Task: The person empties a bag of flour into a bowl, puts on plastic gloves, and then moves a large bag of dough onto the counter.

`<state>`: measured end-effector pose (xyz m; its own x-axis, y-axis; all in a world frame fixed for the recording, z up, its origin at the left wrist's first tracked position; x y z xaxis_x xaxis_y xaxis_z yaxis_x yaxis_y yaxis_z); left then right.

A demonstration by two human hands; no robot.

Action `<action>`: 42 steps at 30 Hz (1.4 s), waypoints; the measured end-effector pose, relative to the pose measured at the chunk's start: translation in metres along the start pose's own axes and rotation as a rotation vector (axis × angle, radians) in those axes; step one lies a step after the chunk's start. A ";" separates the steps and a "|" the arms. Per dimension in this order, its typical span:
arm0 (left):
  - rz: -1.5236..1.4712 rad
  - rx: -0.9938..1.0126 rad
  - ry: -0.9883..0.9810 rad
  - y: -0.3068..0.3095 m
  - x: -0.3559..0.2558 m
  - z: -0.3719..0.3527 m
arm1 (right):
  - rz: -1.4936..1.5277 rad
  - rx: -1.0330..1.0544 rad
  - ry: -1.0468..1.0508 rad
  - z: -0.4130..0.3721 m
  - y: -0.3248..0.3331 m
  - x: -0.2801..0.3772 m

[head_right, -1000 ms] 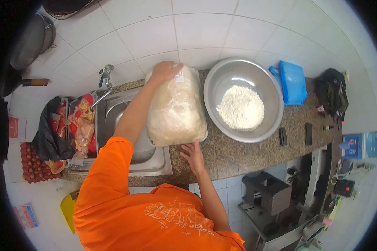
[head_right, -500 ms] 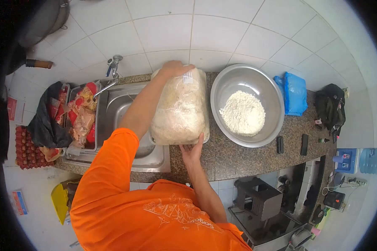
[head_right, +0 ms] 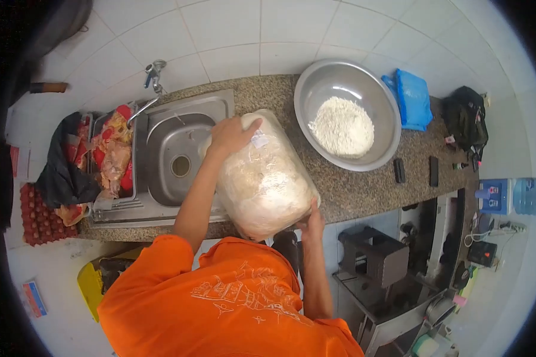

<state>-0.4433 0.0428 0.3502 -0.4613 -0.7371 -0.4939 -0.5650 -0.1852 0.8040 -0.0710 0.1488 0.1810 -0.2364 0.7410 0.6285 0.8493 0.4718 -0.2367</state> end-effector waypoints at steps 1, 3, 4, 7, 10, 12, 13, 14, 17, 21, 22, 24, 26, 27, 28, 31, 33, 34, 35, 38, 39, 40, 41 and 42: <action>0.008 -0.033 0.032 0.001 0.003 -0.017 | -0.086 -0.015 0.047 -0.002 0.005 0.019; 0.039 -0.181 0.021 -0.004 0.010 -0.058 | -0.298 -0.086 0.085 0.006 0.017 0.054; 0.064 -0.296 -0.026 -0.007 0.011 -0.082 | -0.419 -0.141 0.078 0.019 0.024 0.068; 0.058 -0.083 0.094 -0.025 0.024 -0.116 | -0.795 -0.151 0.227 0.042 0.015 0.116; -0.080 0.083 0.284 -0.039 0.032 -0.126 | -0.977 -0.264 0.516 -0.013 -0.061 0.173; -0.135 -0.064 0.199 -0.050 0.045 -0.112 | -1.052 -0.185 0.565 -0.016 -0.098 0.170; -0.182 -0.225 0.108 -0.038 0.045 -0.107 | -1.113 -0.100 0.626 -0.017 -0.122 0.166; -0.179 -0.205 0.113 -0.043 0.048 -0.097 | -1.112 -0.104 0.604 -0.019 -0.132 0.160; -0.313 -0.215 0.100 -0.044 0.043 -0.074 | -1.431 -0.214 0.805 -0.036 -0.159 0.163; -0.273 -0.247 0.053 -0.044 0.042 -0.077 | -1.429 -0.182 0.766 -0.038 -0.165 0.166; -0.270 -0.298 0.003 -0.039 0.040 -0.075 | -1.426 -0.178 0.767 -0.037 -0.166 0.167; -0.298 -0.319 -0.005 -0.038 0.043 -0.072 | -1.418 -0.151 0.763 -0.027 -0.172 0.165; -0.333 -0.326 -0.019 -0.038 0.044 -0.076 | -1.434 -0.175 0.776 -0.031 -0.171 0.166; -0.354 -0.319 -0.004 -0.039 0.044 -0.077 | -1.422 -0.172 0.784 -0.033 -0.173 0.168; -0.374 -0.327 -0.006 -0.038 0.043 -0.073 | -1.421 -0.182 0.802 -0.034 -0.172 0.170; -0.367 -0.326 -0.029 -0.034 0.038 -0.072 | -1.420 -0.159 0.823 -0.035 -0.172 0.168; -0.340 -0.318 -0.056 -0.031 0.033 -0.073 | -1.466 -0.153 0.866 -0.040 -0.177 0.168; -0.310 -0.298 -0.075 -0.029 0.029 -0.071 | -1.511 -0.145 0.893 -0.042 -0.182 0.168; -0.306 -0.325 -0.069 -0.025 0.030 -0.068 | -1.508 -0.129 0.920 -0.042 -0.186 0.171; -0.024 0.022 -0.107 -0.040 0.004 -0.044 | -1.566 0.177 0.981 -0.035 -0.215 0.164; 0.025 0.227 -0.037 -0.043 -0.005 -0.036 | -1.609 0.278 0.957 -0.026 -0.227 0.155; 0.042 0.336 -0.035 -0.046 -0.014 -0.031 | -1.656 0.376 0.931 -0.019 -0.239 0.148; 0.056 0.441 -0.034 -0.049 -0.019 -0.027 | -1.670 0.412 0.954 -0.014 -0.254 0.150; 0.045 0.350 -0.096 -0.061 -0.013 -0.008 | -1.696 0.434 0.772 0.005 -0.261 0.145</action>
<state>-0.3968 0.0586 0.3101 -0.5435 -0.6723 -0.5026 -0.7348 0.0917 0.6721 -0.3295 0.1358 0.3301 -0.2357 -0.8443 0.4812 -0.2021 0.5269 0.8255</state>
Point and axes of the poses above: each hand's wrist, its own z-axis towards the middle knuckle, its own y-axis out of the back of the hand, x = y × z, the point moved 10 cm from there along z, towards the middle knuckle, and after that the axes turned 10 degrees about x, right-handed, at the moved point
